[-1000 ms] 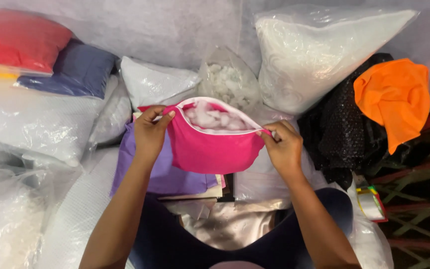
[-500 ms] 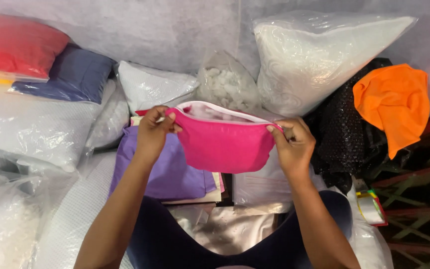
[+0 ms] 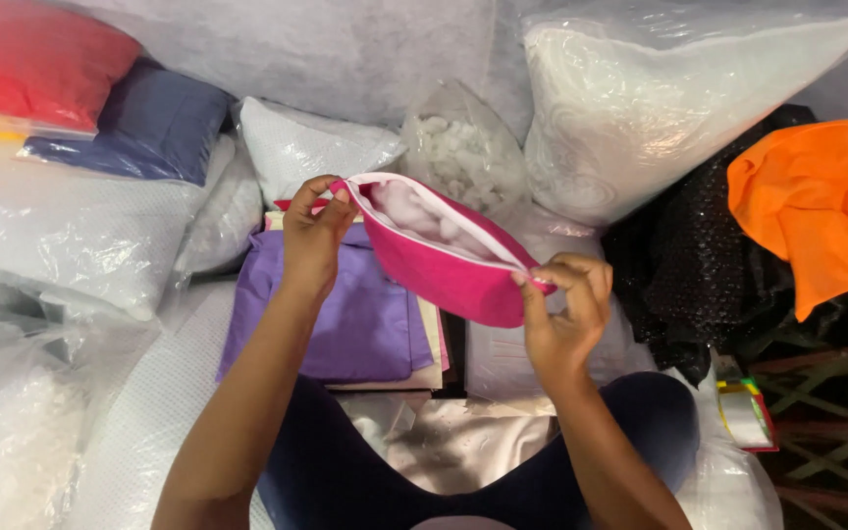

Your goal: Stuffing a small pink zippered pouch with white fiberfill material until full.

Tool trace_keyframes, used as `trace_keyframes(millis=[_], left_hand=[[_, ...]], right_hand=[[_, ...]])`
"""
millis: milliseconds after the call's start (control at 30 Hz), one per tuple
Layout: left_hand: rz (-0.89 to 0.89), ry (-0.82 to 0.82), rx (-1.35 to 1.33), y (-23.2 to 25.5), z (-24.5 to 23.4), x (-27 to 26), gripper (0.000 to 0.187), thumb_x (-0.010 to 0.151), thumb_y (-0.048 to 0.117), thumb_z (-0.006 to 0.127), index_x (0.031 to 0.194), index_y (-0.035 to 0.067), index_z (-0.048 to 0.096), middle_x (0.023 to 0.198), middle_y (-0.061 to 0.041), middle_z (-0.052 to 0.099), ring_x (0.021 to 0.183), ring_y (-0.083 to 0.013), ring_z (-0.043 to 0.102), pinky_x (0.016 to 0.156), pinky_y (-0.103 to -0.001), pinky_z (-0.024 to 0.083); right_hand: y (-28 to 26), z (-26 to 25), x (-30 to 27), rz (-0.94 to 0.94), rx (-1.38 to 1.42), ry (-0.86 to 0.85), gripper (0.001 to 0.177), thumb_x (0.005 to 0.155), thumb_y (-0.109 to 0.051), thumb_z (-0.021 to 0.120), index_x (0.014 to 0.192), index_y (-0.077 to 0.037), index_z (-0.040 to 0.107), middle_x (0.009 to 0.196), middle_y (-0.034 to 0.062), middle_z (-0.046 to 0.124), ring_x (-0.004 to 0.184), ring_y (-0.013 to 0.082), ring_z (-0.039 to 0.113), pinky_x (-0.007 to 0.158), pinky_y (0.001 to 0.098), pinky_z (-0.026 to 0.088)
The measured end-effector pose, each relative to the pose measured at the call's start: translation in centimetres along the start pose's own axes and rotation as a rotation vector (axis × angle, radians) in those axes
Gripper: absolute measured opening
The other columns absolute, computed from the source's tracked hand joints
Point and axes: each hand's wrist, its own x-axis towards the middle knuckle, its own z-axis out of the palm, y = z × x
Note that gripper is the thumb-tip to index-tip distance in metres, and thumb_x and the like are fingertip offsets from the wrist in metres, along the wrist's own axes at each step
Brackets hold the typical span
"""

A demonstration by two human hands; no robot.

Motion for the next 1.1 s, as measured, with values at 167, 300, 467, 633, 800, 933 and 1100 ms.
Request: trace_keyframes(millis=[167,300,467,633,800,933,1100], left_hand=[[-0.348,0.12,-0.384,-0.4,0.2,-6.4,0.044,0.106,0.043,0.042,0.141,0.017,0.05,0.144,-0.011,0.043,0.135,-0.034,0.049,0.116,-0.053,0.036],[-0.708,0.12,-0.404,-6.6,-2.7,-8.2,0.074,0.101,0.066,0.029,0.156,0.017,0.042,0.163,-0.013,0.039,0.148,-0.0327,0.039,0.123,-0.05,0.03],[-0.597,0.093,0.131,-9.3,-3.5,-8.6,0.1,0.09,0.041,0.075,0.163,0.018,0.012,0.146,-0.029,0.044,0.131,-0.0441,0.05,0.111,-0.061,0.039],[-0.593,0.167,0.293,-14.8,-4.9,-8.1,0.084,0.093,0.029,0.076,0.16,0.015,0.027,0.14,-0.026,0.054,0.129,-0.0409,0.056,0.108,-0.059,0.042],[-0.537,0.154,0.273,-16.6,-5.4,-8.4,0.065,0.1,0.013,0.061,0.158,0.009,0.032,0.148,-0.025,0.051,0.137,-0.0388,0.05,0.115,-0.057,0.037],[-0.62,0.171,0.095,-15.5,-4.6,-8.4,0.06,0.102,0.015,0.058,0.157,0.01,0.036,0.138,-0.019,0.058,0.12,-0.0336,0.058,0.106,-0.054,0.044],[-0.627,0.115,0.135,-21.0,-7.8,-7.3,0.062,0.101,0.019,0.064,0.155,0.01,0.036,0.131,-0.018,0.059,0.111,-0.0323,0.059,0.093,-0.05,0.049]], right_hand=[[-0.7,5.7,-9.4,-0.206,0.052,-0.255,0.006,0.092,-0.013,0.072,0.089,-0.012,0.067,0.11,0.007,0.064,0.105,0.0299,0.06,0.099,0.0514,0.044],[-1.4,7.9,-15.7,-0.12,0.279,-0.778,0.038,0.071,-0.008,0.085,0.105,-0.001,0.068,0.128,0.0224,0.063,0.123,0.0421,0.059,0.106,0.0613,0.04],[3.3,7.3,-17.4,-0.109,0.023,-0.692,0.037,0.09,-0.026,0.073,0.124,-0.011,0.066,0.145,0.0173,0.055,0.134,0.0372,0.053,0.113,0.0599,0.033],[7.9,7.0,-16.5,0.118,-0.395,-0.805,0.053,0.1,-0.032,0.062,0.147,-0.012,0.052,0.164,0.0177,0.036,0.152,0.0389,0.028,0.117,0.0699,0.002],[10.1,8.3,-19.9,0.262,-0.47,-0.88,0.058,0.104,-0.04,0.051,0.157,-0.019,0.04,0.17,0.0137,0.025,0.156,0.0368,0.018,0.116,0.0748,-0.006],[9.0,7.8,-18.3,0.133,-0.52,-0.697,0.055,0.103,-0.037,0.053,0.153,-0.016,0.047,0.17,0.0165,0.026,0.157,0.0389,0.014,0.115,0.0755,-0.004],[12.8,8.2,-20.3,0.322,-0.636,-1.106,0.058,0.106,-0.048,0.038,0.161,-0.03,0.032,0.172,0.0065,0.02,0.158,0.0388,0.009,0.112,0.0809,-0.008]])
